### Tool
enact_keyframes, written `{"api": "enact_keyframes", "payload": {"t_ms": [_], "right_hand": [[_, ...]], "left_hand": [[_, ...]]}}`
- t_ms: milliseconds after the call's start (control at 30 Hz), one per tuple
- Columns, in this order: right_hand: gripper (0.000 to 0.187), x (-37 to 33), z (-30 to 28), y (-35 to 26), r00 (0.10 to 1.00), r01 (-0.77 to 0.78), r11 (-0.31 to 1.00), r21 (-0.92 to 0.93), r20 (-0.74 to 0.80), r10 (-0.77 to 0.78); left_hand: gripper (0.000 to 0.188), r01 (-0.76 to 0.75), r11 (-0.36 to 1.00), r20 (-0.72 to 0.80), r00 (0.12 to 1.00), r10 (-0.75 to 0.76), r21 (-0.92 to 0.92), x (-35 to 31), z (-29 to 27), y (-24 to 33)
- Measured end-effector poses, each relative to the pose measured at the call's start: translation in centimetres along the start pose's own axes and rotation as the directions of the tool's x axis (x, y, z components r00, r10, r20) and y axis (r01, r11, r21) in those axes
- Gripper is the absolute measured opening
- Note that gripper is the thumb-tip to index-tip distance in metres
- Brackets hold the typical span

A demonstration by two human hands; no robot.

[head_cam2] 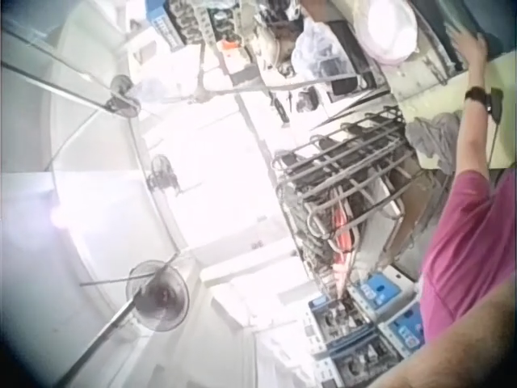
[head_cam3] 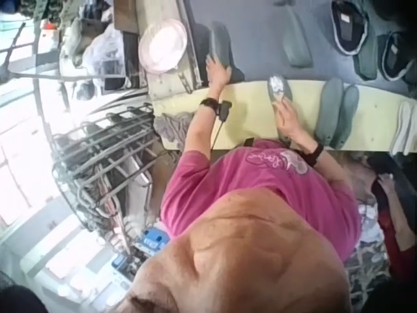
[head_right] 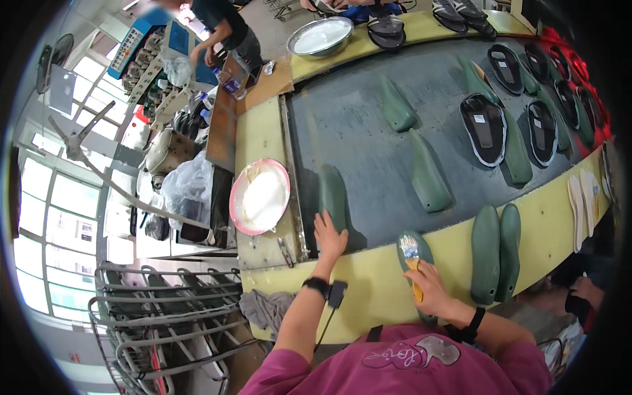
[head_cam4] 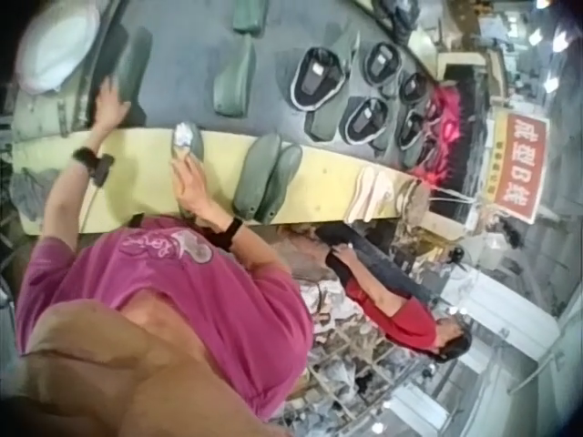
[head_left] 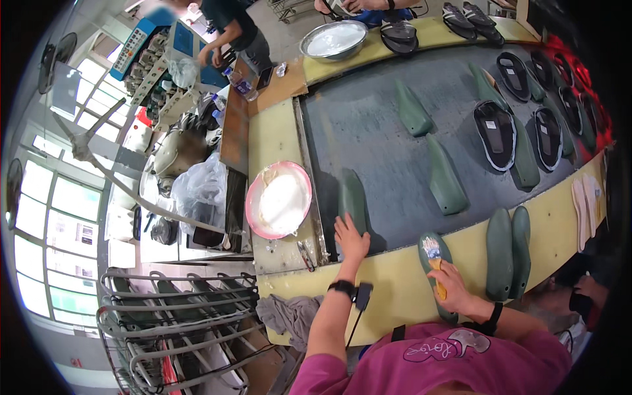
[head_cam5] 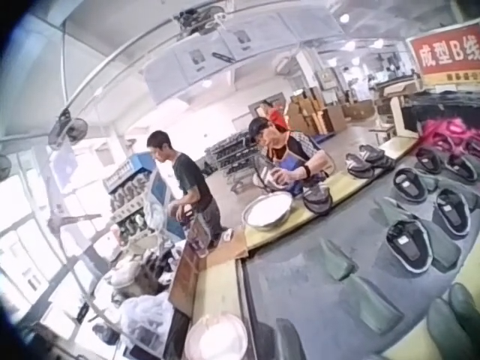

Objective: The recorder is applying white glue to green shoe lasts using a brush in a shoe manufacturing facility.

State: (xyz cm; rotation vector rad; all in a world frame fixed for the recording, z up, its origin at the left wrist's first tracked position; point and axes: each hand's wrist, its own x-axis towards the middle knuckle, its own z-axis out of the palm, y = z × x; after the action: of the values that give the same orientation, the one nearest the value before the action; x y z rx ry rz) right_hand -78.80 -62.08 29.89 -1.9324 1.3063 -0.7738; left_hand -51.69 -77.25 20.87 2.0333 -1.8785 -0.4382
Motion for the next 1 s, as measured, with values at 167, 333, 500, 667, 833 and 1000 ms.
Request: {"api": "enact_keyframes", "payload": {"t_ms": [167,333,500,667,833,1000], "right_hand": [[0.04,0.3,-0.1,0.0,0.998,-0.055,0.998,0.021,-0.03,0.055],[0.04,0.5,0.0,-0.9,0.989,-0.147,0.989,-0.03,-0.022,0.146],[0.042,0.8,1.0,-0.6,0.983,-0.161,0.987,0.027,-0.086,0.162],[0.044,0.4,1.3,-1.1,0.977,-0.167,0.985,0.05,-0.124,0.172],[0.044,0.0,1.6,-0.9,0.976,-0.11,0.988,0.111,-0.176,0.129],[0.037,0.0,1.6,-0.4,0.972,-0.098,0.99,0.103,-0.202,0.117]], "left_hand": [[0.086,0.011,0.996,-0.174,0.985,0.004,0.086,6.0,3.7,1.0],[0.081,-0.111,0.988,-0.245,0.96,0.135,0.109,16.0,3.8,0.0],[0.079,0.062,0.983,-0.227,0.974,-0.022,0.173,25.9,3.6,0.0],[0.08,0.095,0.99,-0.182,0.98,-0.075,0.101,28.4,2.8,-0.3],[0.071,-0.179,0.882,-0.014,0.981,0.192,-0.436,15.8,3.1,-0.2],[0.061,0.255,0.722,0.45,0.889,0.087,-0.643,-4.6,-0.1,4.2]]}}
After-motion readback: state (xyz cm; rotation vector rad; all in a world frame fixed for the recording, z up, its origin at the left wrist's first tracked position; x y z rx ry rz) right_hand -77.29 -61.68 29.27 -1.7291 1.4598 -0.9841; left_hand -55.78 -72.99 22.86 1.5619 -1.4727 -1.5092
